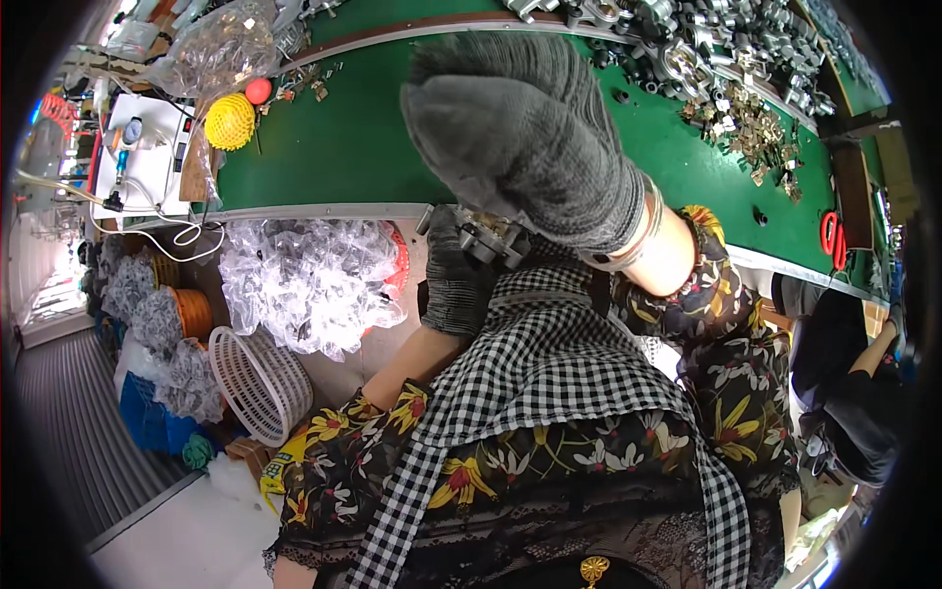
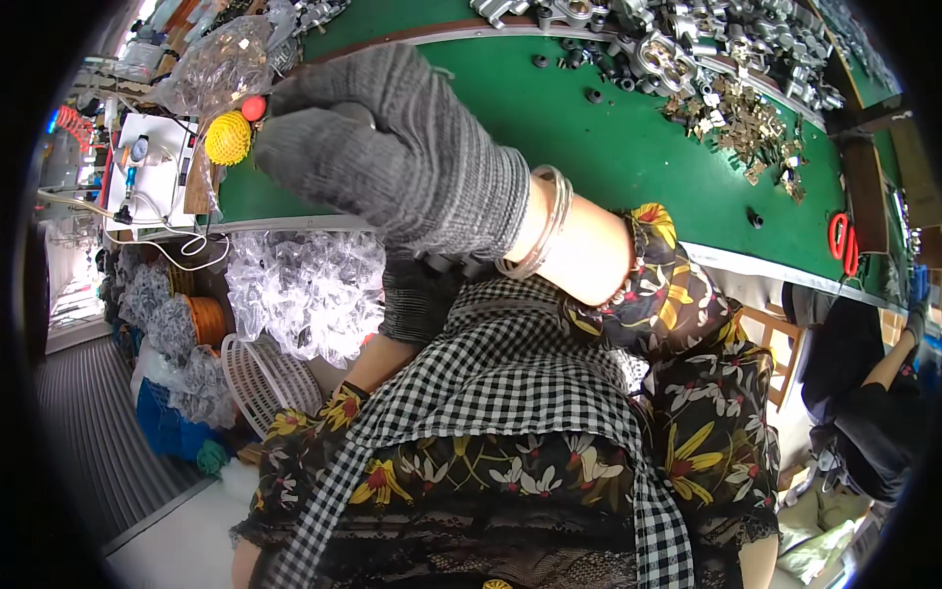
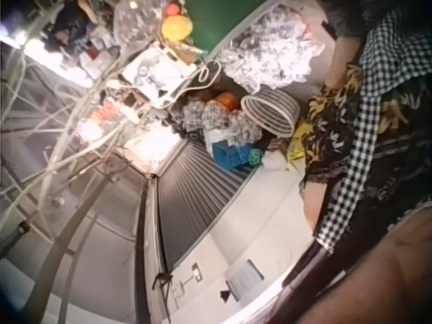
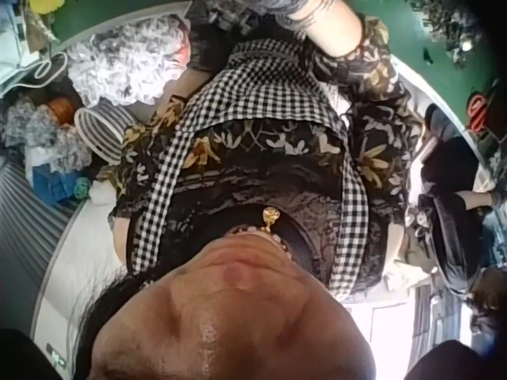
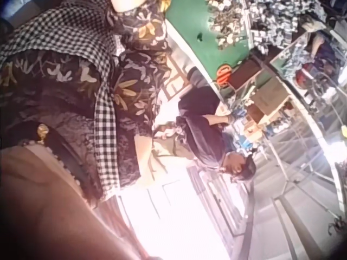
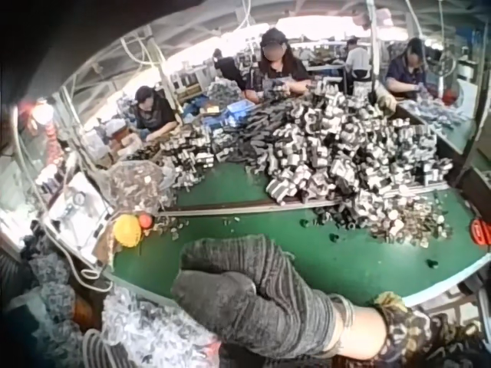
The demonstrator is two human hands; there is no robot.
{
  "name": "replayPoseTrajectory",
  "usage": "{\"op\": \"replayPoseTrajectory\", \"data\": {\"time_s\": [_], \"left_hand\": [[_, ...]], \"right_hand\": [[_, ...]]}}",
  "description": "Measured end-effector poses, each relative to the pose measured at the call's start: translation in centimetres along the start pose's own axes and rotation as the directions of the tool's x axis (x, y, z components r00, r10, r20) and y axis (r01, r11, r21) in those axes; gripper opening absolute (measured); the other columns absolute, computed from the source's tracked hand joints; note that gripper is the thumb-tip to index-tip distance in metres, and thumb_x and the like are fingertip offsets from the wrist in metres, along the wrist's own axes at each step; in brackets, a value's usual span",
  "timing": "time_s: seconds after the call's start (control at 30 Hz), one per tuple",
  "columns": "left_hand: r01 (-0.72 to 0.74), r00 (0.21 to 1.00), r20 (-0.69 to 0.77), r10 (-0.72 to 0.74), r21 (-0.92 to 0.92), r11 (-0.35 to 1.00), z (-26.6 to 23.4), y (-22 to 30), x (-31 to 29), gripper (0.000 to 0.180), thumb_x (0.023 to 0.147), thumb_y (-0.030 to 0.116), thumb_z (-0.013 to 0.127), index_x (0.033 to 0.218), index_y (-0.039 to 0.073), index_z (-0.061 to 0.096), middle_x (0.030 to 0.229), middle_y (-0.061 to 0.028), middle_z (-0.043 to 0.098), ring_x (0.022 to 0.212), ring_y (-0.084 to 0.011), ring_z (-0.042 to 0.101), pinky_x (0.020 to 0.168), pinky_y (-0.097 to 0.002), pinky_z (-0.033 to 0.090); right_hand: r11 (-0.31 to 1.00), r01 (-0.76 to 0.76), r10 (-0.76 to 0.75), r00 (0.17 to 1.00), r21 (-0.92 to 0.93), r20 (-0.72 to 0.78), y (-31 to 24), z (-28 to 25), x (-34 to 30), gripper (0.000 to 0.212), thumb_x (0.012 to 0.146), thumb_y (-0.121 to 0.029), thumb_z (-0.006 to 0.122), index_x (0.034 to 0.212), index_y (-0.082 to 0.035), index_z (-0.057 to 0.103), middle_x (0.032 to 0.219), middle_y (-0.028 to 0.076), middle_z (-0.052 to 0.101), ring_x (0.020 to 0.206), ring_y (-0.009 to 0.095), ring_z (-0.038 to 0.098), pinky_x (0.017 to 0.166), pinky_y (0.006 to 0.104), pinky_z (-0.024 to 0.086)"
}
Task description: Assembling small metal components using an assembly fixture at a factory workbench.
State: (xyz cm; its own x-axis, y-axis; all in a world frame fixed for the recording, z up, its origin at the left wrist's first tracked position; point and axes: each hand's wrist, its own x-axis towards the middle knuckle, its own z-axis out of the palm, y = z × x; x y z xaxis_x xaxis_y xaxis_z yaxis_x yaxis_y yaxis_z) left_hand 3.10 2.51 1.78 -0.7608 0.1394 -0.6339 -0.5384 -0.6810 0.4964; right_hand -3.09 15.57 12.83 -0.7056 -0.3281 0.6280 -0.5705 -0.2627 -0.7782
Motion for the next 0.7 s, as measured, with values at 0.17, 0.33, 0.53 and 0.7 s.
{"op": "replayPoseTrajectory", "data": {"time_s": [0.17,0.33,0.53,0.7], "left_hand": [[0.002,0.999,0.054,-0.001,-0.023,1.000,-0.5,0.3,1.0,0.046,0.094,0.045,0.044,0.125,0.011,0.041,0.111,-0.0097,0.056,0.094,-0.0235,0.060,0.071,-0.0414,0.055],[0.022,0.997,0.076,-0.020,-0.024,0.999,1.2,0.0,0.9,0.037,0.095,0.040,0.043,0.106,0.007,0.053,0.094,-0.0076,0.059,0.084,-0.0236,0.059,0.064,-0.0334,0.049],[-0.188,0.926,0.372,0.070,0.289,0.939,3.7,2.9,-1.7,0.050,0.087,0.052,0.049,0.103,0.004,0.052,0.089,-0.0114,0.061,0.077,-0.0242,0.062,0.056,-0.0360,0.050],[-0.135,0.852,0.520,-0.058,0.326,0.936,7.6,4.6,3.4,0.046,0.080,0.049,0.063,0.100,0.007,0.058,0.082,-0.0056,0.062,0.067,-0.0200,0.063,0.050,-0.0318,0.051]], "right_hand": [[0.945,-0.272,0.290,0.953,-0.181,0.087,-0.1,0.7,-0.2,0.037,0.086,-0.025,0.060,0.112,0.002,0.057,0.113,0.014,0.057,0.102,0.019,0.056,0.082,0.0294,0.049],[0.984,-0.098,0.101,0.995,-0.146,0.008,1.4,-2.0,-2.1,0.035,0.087,-0.026,0.058,0.105,0.004,0.058,0.098,0.013,0.061,0.088,0.020,0.059,0.077,0.0289,0.050],[0.592,0.217,-0.373,0.927,-0.776,-0.026,-5.2,-9.2,-3.2,0.015,0.083,-0.010,0.053,0.095,-0.005,0.060,0.068,0.006,0.054,0.052,0.018,0.051,0.043,0.0294,0.040],[0.919,-0.394,0.262,0.632,-0.010,-0.730,-6.4,-9.1,-11.3,0.040,0.088,-0.039,0.058,0.098,0.000,0.062,0.076,0.002,0.057,0.063,0.012,0.052,0.055,0.0253,0.043]]}}
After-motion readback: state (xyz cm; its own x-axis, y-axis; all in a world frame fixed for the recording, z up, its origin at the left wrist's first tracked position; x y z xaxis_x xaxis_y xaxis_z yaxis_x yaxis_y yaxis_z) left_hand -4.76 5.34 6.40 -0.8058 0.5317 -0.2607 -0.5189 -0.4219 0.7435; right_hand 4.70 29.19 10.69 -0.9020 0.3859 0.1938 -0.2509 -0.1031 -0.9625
